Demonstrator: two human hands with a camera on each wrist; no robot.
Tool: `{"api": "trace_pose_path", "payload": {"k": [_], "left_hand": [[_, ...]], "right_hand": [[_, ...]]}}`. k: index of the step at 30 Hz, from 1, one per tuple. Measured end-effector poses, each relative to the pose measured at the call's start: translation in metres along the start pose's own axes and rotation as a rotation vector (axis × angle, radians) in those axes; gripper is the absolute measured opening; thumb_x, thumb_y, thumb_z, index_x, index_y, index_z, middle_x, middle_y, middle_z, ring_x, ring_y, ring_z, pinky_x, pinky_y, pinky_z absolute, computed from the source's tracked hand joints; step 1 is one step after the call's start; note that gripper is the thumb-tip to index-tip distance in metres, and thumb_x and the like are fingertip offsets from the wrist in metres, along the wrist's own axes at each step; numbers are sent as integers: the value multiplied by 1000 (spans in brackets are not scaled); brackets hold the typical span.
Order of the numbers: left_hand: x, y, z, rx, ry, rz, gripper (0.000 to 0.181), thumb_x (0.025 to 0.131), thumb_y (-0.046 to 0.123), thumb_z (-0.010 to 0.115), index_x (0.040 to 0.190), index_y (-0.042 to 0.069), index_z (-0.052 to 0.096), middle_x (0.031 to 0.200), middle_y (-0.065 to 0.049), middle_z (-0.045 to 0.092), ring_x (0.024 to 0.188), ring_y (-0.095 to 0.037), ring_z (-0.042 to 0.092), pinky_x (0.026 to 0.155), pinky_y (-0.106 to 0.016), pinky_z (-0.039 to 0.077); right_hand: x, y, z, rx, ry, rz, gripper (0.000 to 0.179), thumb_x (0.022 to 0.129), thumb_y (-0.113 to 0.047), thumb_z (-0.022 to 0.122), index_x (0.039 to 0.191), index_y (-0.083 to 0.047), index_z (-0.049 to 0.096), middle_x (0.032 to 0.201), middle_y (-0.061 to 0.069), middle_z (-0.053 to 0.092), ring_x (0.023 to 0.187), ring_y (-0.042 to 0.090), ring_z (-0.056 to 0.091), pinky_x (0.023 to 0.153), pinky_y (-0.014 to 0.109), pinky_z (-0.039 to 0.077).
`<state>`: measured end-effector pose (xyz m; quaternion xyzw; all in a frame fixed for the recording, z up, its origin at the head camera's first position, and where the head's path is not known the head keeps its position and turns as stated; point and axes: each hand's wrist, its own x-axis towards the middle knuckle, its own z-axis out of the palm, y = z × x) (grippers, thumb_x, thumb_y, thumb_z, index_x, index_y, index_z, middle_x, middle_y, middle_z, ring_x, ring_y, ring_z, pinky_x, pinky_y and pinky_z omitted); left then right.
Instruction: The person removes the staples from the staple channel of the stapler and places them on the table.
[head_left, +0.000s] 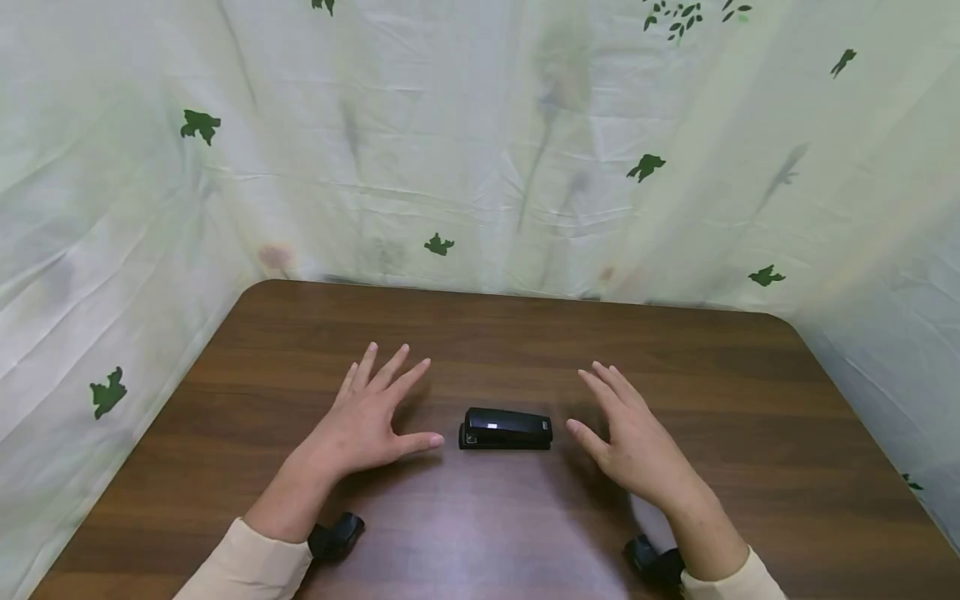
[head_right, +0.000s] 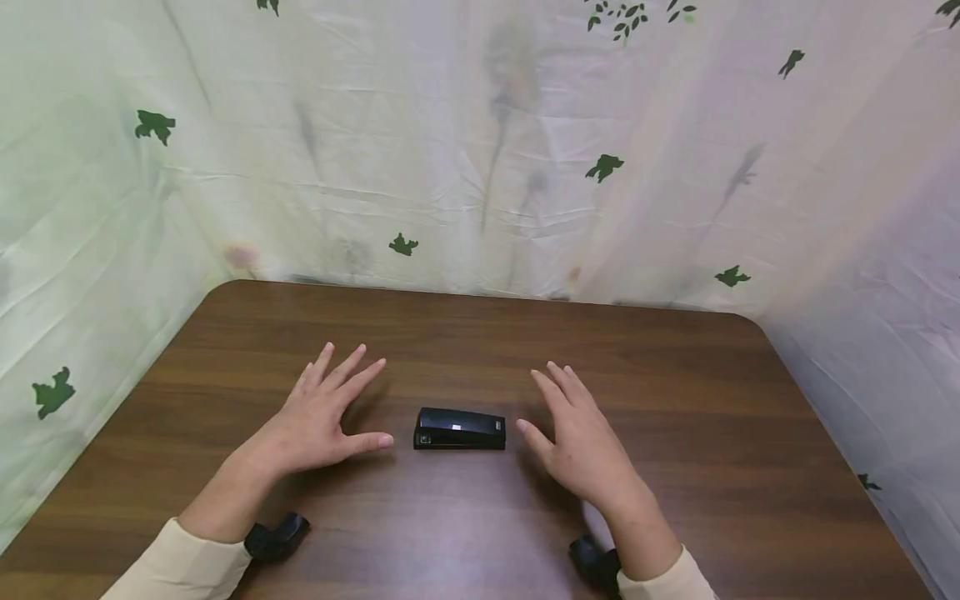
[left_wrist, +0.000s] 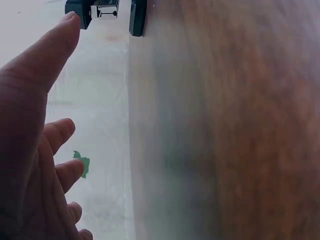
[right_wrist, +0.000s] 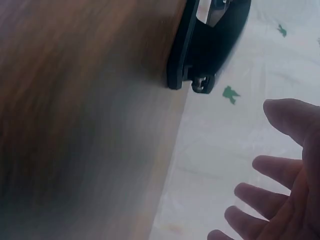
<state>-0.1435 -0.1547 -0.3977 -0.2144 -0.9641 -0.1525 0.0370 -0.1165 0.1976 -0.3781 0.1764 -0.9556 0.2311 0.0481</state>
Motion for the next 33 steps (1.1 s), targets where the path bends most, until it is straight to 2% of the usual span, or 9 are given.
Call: {"api": "trace_pose_path", "payload": {"k": [4,11,17,24,29,33], "left_hand": [[-1,3,2,-71,-31,-7,93,68,78,52,145,38,18,154,4,6,137,-31,-11,107,-58,6],[0,8,7,-204,-70,-15,89,70,76,53,144,43,16,153,9,5,138,-26,-11,104,-63,13],[3,10,10,-251,-88,10,88,71,74,54,143,44,15,153,10,6,138,-28,-7,102,-64,17],[4,12,14,-389,-118,44,83,73,69,57,142,47,16,153,9,8,139,-28,-2,100,-65,21],[3,14,19,-441,-123,84,81,75,67,58,143,43,20,152,1,15,139,-28,5,102,-61,22],[3,18,24,-467,-122,112,79,76,65,59,143,38,25,150,2,22,138,-26,10,104,-56,23]], "right_hand": [[0,-5,3,25,-19,-2,65,88,-46,57,143,-23,31,150,-5,19,139,17,9,104,49,28],[1,-14,9,92,-44,-7,63,88,-47,57,142,-29,31,149,-9,20,137,16,15,103,48,30],[2,-18,12,143,-80,-19,61,89,-49,53,142,-33,28,148,-11,21,134,15,23,102,47,33],[4,-21,15,154,-66,-52,59,89,-48,54,141,-33,30,146,-13,25,132,12,28,101,44,35],[4,-22,18,162,-65,-71,59,89,-47,55,141,-32,31,144,-9,30,130,13,32,101,44,35],[5,-24,21,167,-61,-75,59,88,-48,55,140,-32,32,143,-10,33,129,11,33,102,41,35]]}}
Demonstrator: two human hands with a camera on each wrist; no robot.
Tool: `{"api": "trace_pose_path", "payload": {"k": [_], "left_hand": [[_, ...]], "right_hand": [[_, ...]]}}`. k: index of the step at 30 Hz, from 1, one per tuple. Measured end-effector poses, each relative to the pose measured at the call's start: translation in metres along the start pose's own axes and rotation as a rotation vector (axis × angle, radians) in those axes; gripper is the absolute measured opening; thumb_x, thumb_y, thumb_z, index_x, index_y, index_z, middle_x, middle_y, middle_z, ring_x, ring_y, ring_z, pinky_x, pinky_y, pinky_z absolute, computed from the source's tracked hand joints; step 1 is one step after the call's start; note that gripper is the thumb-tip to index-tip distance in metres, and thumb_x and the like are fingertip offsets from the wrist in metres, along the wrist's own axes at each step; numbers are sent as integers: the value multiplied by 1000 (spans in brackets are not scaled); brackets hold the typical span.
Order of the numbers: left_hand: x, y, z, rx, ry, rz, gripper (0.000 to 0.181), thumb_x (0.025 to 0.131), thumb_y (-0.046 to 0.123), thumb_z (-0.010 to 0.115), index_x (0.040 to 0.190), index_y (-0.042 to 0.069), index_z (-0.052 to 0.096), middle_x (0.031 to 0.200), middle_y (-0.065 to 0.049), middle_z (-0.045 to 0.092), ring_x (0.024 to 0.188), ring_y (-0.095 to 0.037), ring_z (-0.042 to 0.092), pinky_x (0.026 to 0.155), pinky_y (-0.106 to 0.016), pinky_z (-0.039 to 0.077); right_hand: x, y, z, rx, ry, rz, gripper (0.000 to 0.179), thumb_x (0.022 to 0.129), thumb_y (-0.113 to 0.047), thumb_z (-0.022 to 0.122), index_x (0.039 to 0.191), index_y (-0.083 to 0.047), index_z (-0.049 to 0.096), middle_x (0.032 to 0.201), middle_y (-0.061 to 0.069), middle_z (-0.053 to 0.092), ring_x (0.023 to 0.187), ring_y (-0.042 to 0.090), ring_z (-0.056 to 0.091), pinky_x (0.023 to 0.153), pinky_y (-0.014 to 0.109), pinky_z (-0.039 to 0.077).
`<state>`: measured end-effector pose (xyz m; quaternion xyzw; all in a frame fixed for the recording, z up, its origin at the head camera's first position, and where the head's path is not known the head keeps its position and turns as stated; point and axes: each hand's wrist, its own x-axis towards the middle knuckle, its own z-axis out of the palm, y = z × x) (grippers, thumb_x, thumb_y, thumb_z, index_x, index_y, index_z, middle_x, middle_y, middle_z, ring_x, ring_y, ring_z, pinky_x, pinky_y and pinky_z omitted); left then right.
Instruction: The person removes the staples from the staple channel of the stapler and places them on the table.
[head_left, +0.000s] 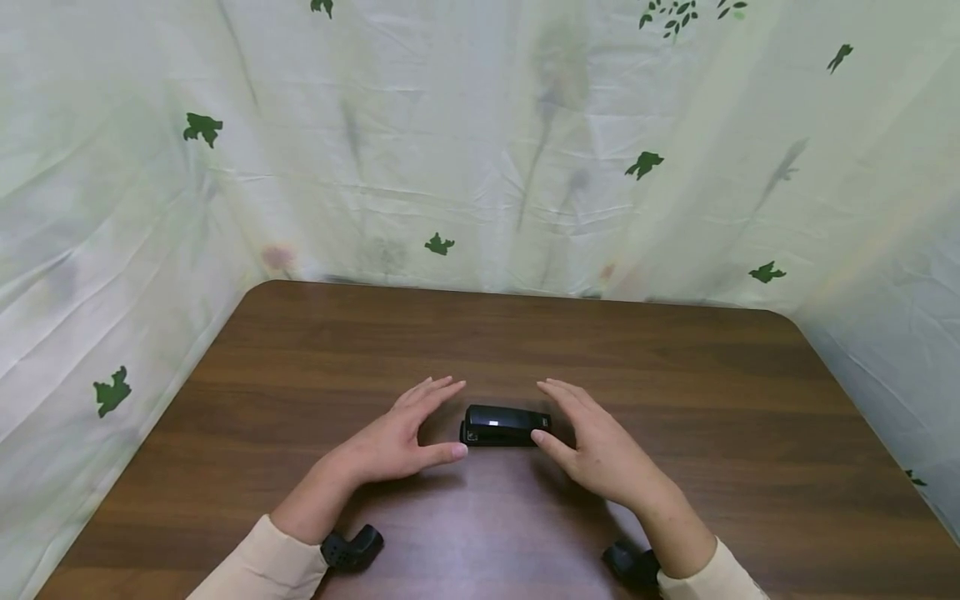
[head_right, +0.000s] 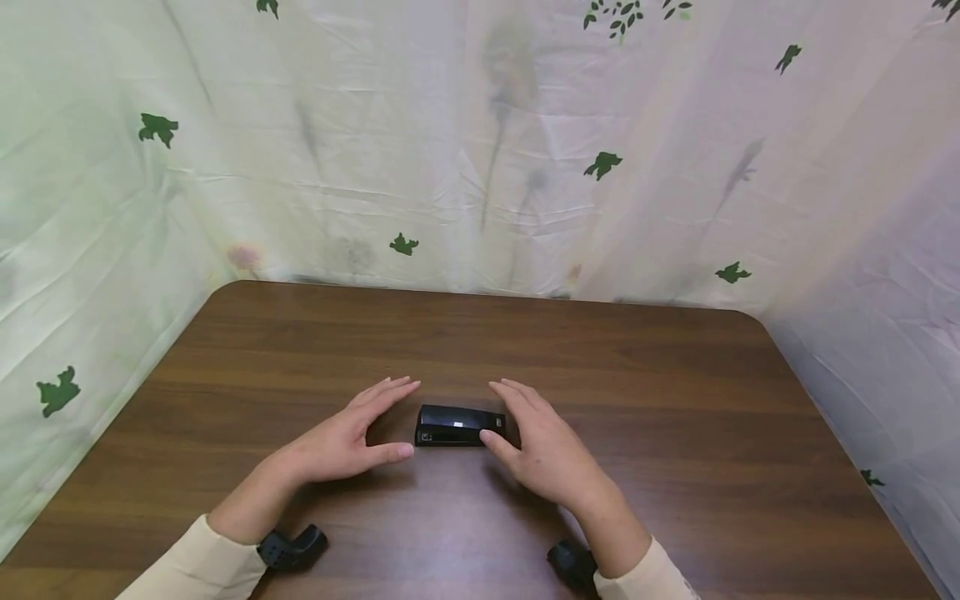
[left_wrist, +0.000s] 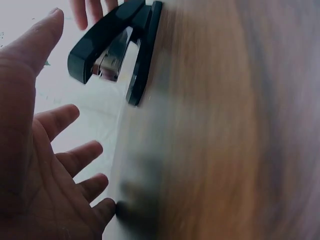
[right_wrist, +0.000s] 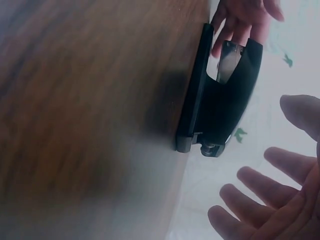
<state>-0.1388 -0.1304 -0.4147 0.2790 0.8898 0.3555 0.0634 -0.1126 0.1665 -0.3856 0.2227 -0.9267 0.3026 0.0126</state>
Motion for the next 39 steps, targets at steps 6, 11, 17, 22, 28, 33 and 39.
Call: {"api": "trace_pose_path", "payload": {"k": [6,11,17,22,28,33,39], "left_hand": [[3,3,11,-78,8,47,76,79,57,62,142,27,34,143,8,35,136,-26,21,108,-52,16],[6,2,24,-109,95,87,70,79,54,65,137,22,44,133,12,47,129,-22,35,109,-51,13],[9,3,35,-69,238,109,66,74,51,71,130,20,53,121,15,56,113,-10,49,108,-50,18],[10,4,40,-18,290,120,68,71,42,78,129,17,53,114,10,60,107,-10,53,106,-51,22],[11,5,41,30,301,102,68,69,34,81,129,19,52,110,9,61,106,-8,53,106,-48,23],[12,5,42,75,301,88,64,71,32,80,127,19,53,107,9,62,106,-8,52,107,-46,24],[12,5,42,68,300,75,59,73,27,79,126,17,54,102,11,65,108,-8,52,107,-43,25]], "right_hand": [[4,-3,3,19,-18,-4,58,88,-49,55,139,-32,33,139,-14,35,127,10,34,101,41,36],[9,-6,7,32,-44,0,58,87,-48,58,138,-34,36,135,-16,39,124,8,37,99,39,38],[18,-14,12,30,-60,-8,57,85,-45,62,136,-30,41,133,-14,44,122,6,40,99,35,37],[25,-21,17,19,-87,-23,58,85,-43,63,136,-25,43,132,-11,47,121,9,42,99,35,37],[30,-24,21,11,-99,-76,56,85,-39,65,134,-19,46,128,-7,50,117,11,46,98,35,39],[30,-23,24,-3,-81,-113,51,85,-34,66,130,-18,49,125,-7,53,116,9,47,97,35,40],[31,-19,29,-7,-72,-113,40,85,-24,67,123,-19,55,117,-9,57,110,8,50,94,31,42]]}}
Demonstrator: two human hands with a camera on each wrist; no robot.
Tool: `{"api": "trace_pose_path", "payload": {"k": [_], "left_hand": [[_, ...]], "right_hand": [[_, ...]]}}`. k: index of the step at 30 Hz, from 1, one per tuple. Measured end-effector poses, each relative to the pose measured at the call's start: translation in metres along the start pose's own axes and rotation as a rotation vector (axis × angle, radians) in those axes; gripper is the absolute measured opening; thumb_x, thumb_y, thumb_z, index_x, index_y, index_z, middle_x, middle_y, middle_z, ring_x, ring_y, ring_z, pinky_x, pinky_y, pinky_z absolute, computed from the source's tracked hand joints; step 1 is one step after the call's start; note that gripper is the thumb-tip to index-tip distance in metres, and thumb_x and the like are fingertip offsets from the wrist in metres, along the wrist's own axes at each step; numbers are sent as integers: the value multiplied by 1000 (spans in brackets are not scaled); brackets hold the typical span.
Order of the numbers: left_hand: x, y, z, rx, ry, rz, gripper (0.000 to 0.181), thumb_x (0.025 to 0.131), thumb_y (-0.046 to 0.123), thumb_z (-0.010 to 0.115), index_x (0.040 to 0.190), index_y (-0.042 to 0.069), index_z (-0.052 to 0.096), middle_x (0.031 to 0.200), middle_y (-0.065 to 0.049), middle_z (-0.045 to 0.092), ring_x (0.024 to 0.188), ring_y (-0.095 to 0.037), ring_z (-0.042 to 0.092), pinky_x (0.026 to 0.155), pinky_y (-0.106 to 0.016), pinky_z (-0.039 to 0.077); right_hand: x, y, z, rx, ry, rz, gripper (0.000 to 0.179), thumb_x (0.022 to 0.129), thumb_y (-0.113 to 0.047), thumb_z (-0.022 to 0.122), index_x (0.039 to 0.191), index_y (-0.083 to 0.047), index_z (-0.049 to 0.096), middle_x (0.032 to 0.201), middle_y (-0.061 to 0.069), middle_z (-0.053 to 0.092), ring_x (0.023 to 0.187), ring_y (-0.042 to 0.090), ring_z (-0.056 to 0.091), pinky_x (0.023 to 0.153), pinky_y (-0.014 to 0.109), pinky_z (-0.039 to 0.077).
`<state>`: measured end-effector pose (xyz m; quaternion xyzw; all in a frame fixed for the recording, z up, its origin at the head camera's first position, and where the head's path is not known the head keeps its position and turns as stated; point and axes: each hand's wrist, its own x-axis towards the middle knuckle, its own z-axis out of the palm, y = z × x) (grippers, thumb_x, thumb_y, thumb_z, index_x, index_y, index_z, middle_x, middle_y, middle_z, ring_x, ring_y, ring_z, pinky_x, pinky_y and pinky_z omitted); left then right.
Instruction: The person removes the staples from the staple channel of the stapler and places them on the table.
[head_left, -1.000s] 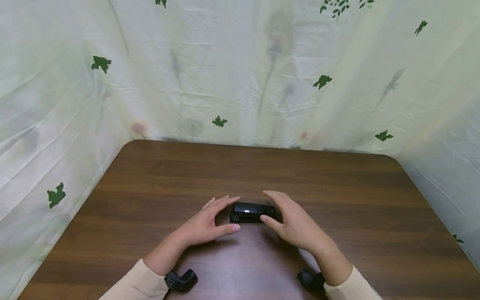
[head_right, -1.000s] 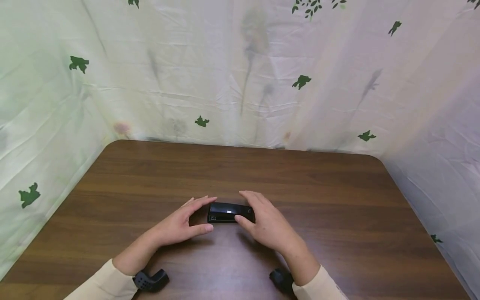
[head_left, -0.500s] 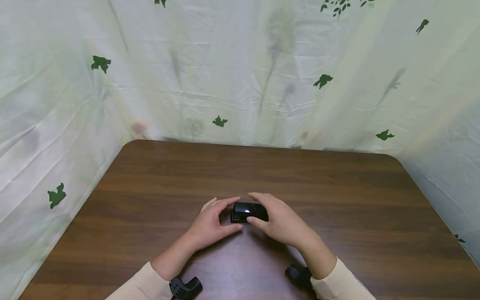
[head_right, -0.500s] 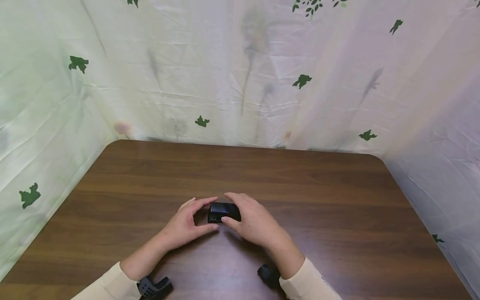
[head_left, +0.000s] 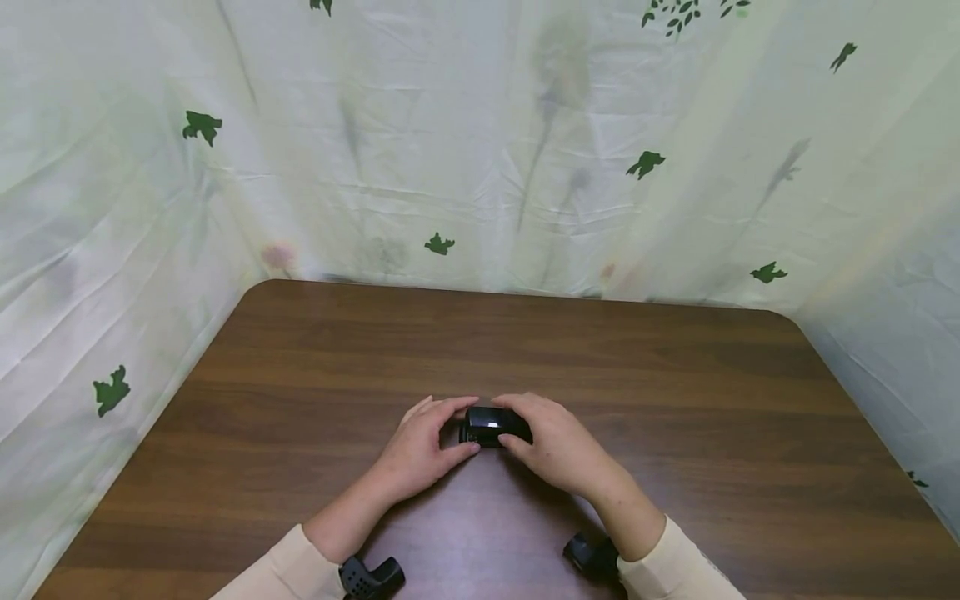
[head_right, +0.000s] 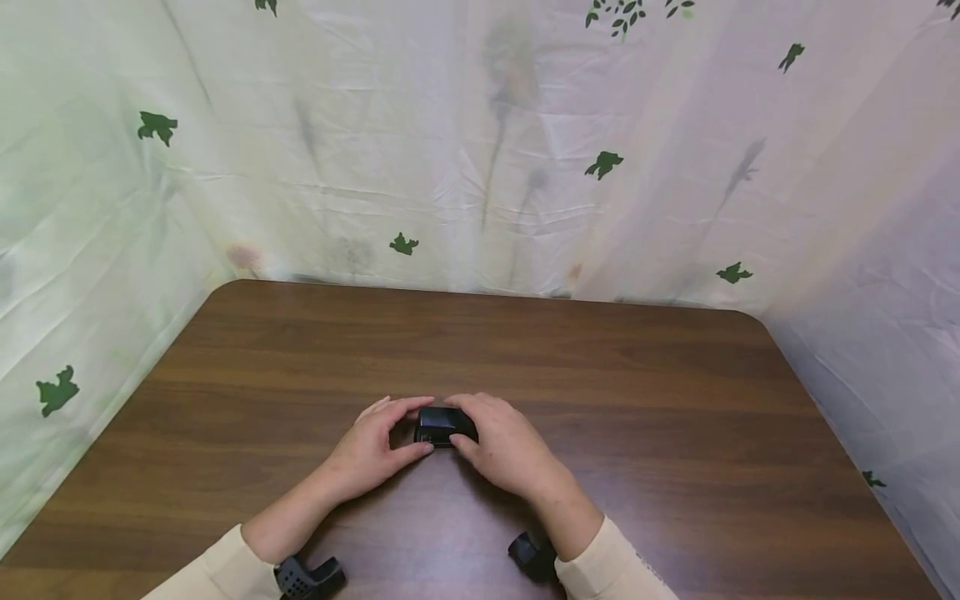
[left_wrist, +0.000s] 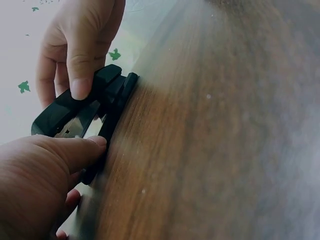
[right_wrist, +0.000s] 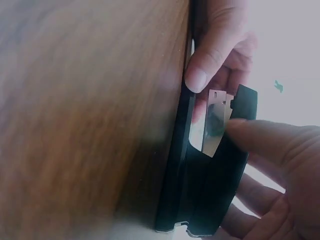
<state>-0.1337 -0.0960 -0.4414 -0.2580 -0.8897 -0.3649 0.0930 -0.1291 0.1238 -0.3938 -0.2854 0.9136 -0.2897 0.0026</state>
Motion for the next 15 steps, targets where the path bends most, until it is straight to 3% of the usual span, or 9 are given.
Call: {"api": "trace_pose_path", "payload": {"k": [15], "left_hand": [[1,2,0,-20,-8,-49,59,72,26,79,125,16,54,99,12,66,107,-8,52,108,-41,24]], "right_hand": [[0,0,5,-106,54,-22,40,82,-18,71,119,-19,57,110,-7,60,102,8,54,90,31,45]]}}
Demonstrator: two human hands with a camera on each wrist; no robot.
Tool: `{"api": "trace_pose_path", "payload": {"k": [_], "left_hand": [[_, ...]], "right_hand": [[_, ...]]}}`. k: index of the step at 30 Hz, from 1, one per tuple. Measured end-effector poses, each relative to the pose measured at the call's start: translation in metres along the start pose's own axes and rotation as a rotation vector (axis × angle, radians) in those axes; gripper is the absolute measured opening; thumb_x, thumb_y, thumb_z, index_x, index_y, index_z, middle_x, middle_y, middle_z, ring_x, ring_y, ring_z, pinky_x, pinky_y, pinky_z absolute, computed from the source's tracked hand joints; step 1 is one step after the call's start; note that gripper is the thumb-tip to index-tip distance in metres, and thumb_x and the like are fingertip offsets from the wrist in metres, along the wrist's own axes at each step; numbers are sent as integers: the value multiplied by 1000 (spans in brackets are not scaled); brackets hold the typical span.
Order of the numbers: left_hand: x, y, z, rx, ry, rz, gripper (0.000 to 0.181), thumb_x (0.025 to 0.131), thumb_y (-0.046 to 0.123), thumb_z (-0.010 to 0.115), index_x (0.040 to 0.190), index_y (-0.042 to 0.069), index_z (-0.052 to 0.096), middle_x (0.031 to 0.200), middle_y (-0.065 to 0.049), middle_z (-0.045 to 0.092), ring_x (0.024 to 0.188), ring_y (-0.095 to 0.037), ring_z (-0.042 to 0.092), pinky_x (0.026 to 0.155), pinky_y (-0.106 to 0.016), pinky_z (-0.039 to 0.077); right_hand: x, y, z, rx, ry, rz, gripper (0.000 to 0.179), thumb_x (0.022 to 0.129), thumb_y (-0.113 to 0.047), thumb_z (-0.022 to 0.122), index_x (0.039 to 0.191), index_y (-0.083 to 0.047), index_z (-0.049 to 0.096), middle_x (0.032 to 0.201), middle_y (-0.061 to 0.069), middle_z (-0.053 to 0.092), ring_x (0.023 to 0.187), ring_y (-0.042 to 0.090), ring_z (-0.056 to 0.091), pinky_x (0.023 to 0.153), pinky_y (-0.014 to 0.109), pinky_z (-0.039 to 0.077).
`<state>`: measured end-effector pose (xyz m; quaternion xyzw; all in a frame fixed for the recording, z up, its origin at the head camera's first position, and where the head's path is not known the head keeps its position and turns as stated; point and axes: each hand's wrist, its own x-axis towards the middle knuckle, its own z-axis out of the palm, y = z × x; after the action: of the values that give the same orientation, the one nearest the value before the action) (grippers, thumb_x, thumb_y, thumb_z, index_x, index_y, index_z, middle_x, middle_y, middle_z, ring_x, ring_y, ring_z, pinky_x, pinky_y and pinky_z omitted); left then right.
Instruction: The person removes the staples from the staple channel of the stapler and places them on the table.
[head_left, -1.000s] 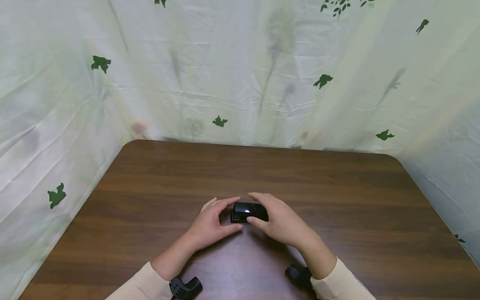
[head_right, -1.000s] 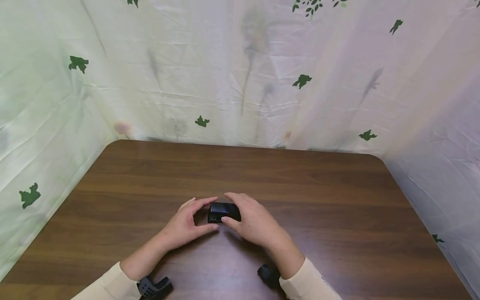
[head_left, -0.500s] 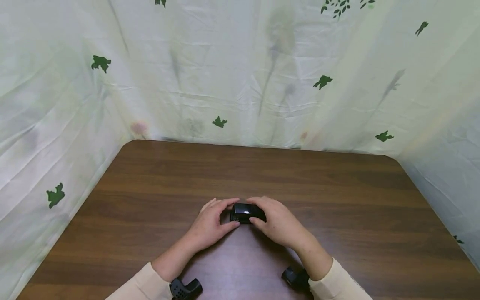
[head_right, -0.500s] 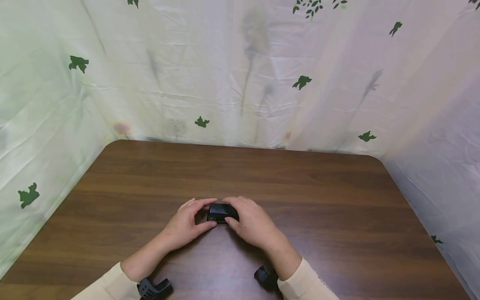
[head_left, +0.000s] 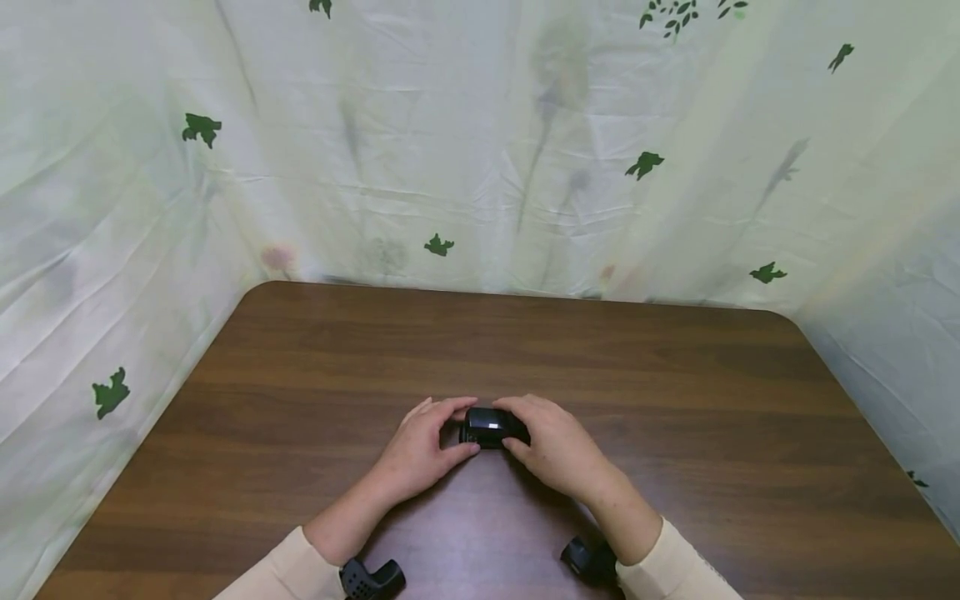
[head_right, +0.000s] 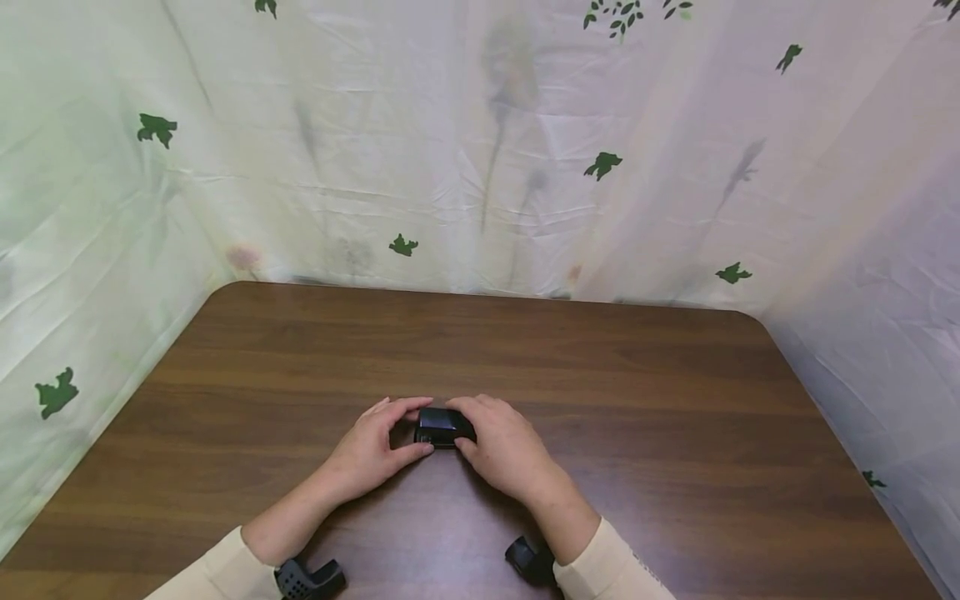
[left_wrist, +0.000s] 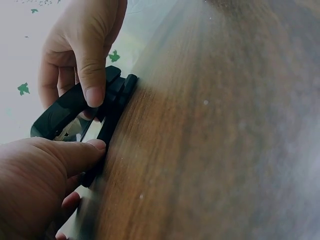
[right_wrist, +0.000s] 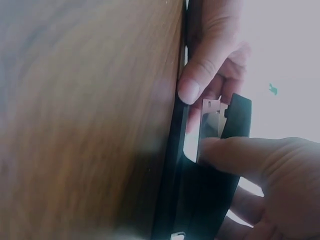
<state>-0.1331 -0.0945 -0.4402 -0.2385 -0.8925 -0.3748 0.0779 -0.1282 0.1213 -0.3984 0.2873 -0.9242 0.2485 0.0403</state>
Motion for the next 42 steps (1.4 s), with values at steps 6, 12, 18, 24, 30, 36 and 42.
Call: {"api": "trace_pose_path", "payload": {"k": [6,12,18,24,30,36,42], "left_hand": [[-1,2,0,-4,2,-14,58,73,25,79,124,17,55,98,11,66,108,-9,52,108,-40,25],[0,3,-1,-4,8,-30,56,72,26,80,123,18,56,97,10,66,106,-11,52,100,-35,33],[-1,3,-1,1,3,-33,53,73,26,79,120,18,57,97,12,66,107,-9,53,105,-38,29],[0,2,-1,8,-2,-26,48,73,26,79,116,19,57,97,14,66,108,-7,52,108,-40,23],[1,2,0,2,5,-30,47,72,25,79,113,18,58,99,12,66,106,-8,53,108,-40,24],[1,3,-1,-12,11,-35,44,72,25,80,110,20,59,97,13,66,103,-7,54,102,-37,32],[1,2,-1,-20,2,-39,41,72,25,79,108,20,60,96,12,66,104,-6,54,108,-40,24]], "right_hand": [[-1,-1,2,-40,9,-1,41,81,-18,71,120,-19,57,108,-7,60,100,10,54,89,31,46],[0,-1,2,-56,-9,23,44,80,-20,72,121,-20,56,108,-6,60,99,12,55,89,35,45],[2,1,0,-14,-6,34,42,80,-19,73,119,-20,57,107,-8,60,100,9,55,89,32,45],[2,1,-6,39,-1,58,40,79,-20,74,116,-21,58,109,-8,60,101,9,55,89,31,46],[1,3,-12,28,14,76,40,77,-23,75,114,-22,58,109,-11,60,101,8,55,88,30,45],[1,7,-14,31,25,90,42,75,-24,76,113,-23,59,107,-12,61,98,6,55,86,28,46],[1,9,-17,66,25,116,40,75,-25,77,110,-24,58,103,-13,60,89,5,56,80,26,47]]}}
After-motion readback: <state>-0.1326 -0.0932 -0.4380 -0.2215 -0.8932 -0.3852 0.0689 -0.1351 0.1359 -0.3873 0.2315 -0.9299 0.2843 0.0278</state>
